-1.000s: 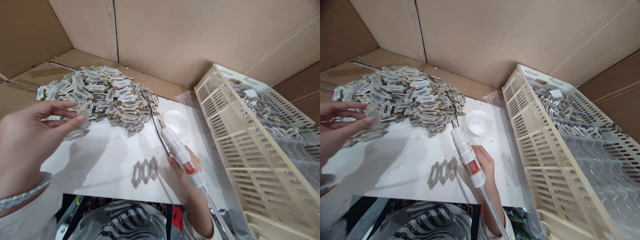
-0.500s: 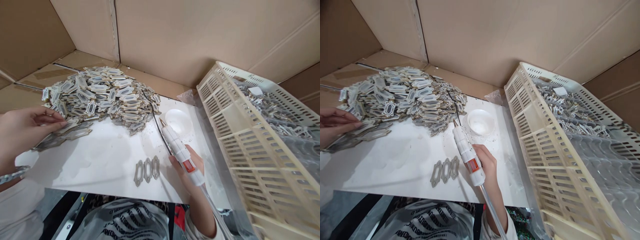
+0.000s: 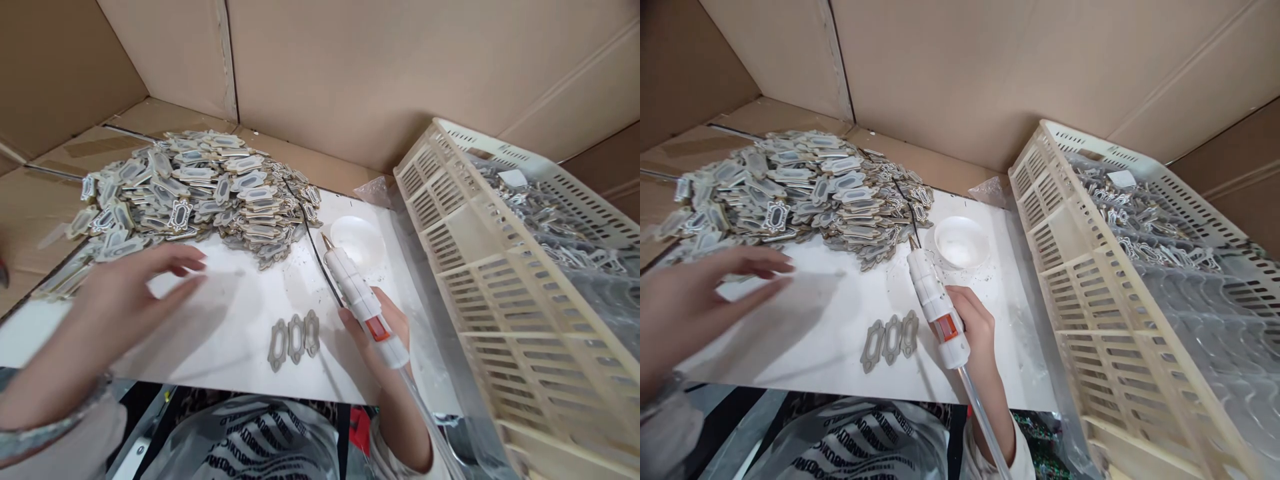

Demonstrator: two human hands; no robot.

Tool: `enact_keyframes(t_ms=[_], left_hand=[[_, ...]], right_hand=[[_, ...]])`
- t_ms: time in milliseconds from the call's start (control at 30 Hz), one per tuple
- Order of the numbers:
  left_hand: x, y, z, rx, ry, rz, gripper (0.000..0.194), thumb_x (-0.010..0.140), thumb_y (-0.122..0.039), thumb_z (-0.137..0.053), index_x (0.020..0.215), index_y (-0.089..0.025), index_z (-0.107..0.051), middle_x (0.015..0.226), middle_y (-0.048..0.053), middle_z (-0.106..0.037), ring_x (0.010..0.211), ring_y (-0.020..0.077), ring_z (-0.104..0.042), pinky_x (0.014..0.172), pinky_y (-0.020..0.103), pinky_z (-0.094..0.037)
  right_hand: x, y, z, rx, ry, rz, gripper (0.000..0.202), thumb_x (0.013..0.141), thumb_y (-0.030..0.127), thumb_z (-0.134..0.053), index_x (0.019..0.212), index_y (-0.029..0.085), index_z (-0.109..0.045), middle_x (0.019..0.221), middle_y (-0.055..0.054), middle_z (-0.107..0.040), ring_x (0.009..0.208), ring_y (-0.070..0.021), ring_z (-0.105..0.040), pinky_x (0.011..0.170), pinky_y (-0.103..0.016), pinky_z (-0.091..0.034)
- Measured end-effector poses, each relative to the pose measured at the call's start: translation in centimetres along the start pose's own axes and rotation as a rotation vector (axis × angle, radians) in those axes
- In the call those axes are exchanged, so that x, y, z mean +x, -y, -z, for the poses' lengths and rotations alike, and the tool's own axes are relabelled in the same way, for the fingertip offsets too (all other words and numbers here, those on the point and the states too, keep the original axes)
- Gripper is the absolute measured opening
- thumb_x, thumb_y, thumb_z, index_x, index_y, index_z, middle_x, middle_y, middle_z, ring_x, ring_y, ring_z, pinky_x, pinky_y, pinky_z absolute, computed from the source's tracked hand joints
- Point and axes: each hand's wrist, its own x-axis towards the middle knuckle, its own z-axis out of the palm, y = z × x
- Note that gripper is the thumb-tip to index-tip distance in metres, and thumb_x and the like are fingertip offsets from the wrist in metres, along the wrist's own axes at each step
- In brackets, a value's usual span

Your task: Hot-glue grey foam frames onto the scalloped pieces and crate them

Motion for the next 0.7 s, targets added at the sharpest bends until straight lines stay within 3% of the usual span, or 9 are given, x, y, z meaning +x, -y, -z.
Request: enact_keyframes(t_ms=[33,100,200,300,367,533,700], left_hand=[[-0.5,-1.2,-1.3,0.001,0.146,-0.127,0.020,0.079,-0.045,-0.076,0.091,-0.029,-0.075,0.086,-0.001,-0.075,0.069,0.0196,-0.067,0.056,0.025,-0.046],[-1.6,-3.2,-3.5,0.000,0.321,-0.238,0.023,0.085,-0.037,-0.069,0.107,-0.031,-0.071,0.099,0.000,-0.075,0.083,0.0215,-0.071,0.070,0.029,-0.054],[-2.9,-4.9,-5.6,0.072,0.542,-0.243,0.052,0.072,-0.025,-0.080,0.121,-0.030,-0.063,0.115,0.005,-0.071,0.106,0.0284,-0.067,0.084,0.036,-0.055],[-3.5,-5.5,-6.4,0.157,0.685,-0.246,0.074,0.058,-0.019,-0.087,0.125,-0.027,-0.059,0.119,0.008,-0.070,0.115,0.0336,-0.063,0.091,0.041,-0.054],[-3.5,-5.6,-6.5,0.174,0.706,-0.264,0.073,0.057,-0.017,-0.087,0.124,-0.025,-0.059,0.118,0.007,-0.071,0.115,0.0339,-0.063,0.098,0.045,-0.051],[-3.5,-5.2,-6.7,0.111,0.590,-0.248,0.040,0.070,-0.019,-0.077,0.104,-0.024,-0.057,0.107,0.003,-0.072,0.102,0.0279,-0.068,0.105,0.047,-0.045],[-3.2,-4.8,-6.8,0.119,0.611,-0.314,0.047,0.071,-0.013,-0.070,0.114,-0.027,-0.058,0.116,0.003,-0.072,0.109,0.0283,-0.067,0.106,0.046,-0.044]], right_hand=[[0.0,0.0,0.0,0.001,0.003,-0.006,0.011,0.089,0.017,-0.064,0.094,0.023,-0.072,0.095,-0.004,-0.071,0.072,-0.0167,-0.066,0.060,-0.027,-0.050],[0.0,0.0,-0.1,0.015,-0.001,-0.010,0.011,0.089,0.017,-0.064,0.094,0.023,-0.072,0.095,-0.004,-0.071,0.073,-0.0166,-0.066,0.061,-0.027,-0.050],[0.0,-0.1,-0.1,0.034,-0.012,-0.005,0.010,0.089,0.018,-0.065,0.094,0.023,-0.072,0.094,-0.004,-0.071,0.074,-0.0173,-0.066,0.061,-0.027,-0.051],[0.1,0.0,-0.2,0.038,-0.008,-0.025,0.009,0.089,0.019,-0.064,0.092,0.022,-0.071,0.092,-0.004,-0.070,0.075,-0.0187,-0.066,0.062,-0.029,-0.052],[0.1,0.1,-0.2,0.045,-0.007,-0.038,0.007,0.089,0.019,-0.064,0.088,0.022,-0.069,0.092,-0.004,-0.070,0.076,-0.0190,-0.067,0.063,-0.029,-0.053],[0.0,0.2,-0.1,0.071,-0.004,-0.034,0.010,0.089,0.022,-0.065,0.079,0.023,-0.063,0.088,-0.004,-0.068,0.080,-0.0205,-0.068,0.067,-0.030,-0.055],[0.0,0.4,-0.1,0.087,-0.027,-0.029,0.007,0.090,0.024,-0.065,0.084,0.024,-0.065,0.082,-0.003,-0.065,0.078,-0.0212,-0.068,0.067,-0.031,-0.055]])
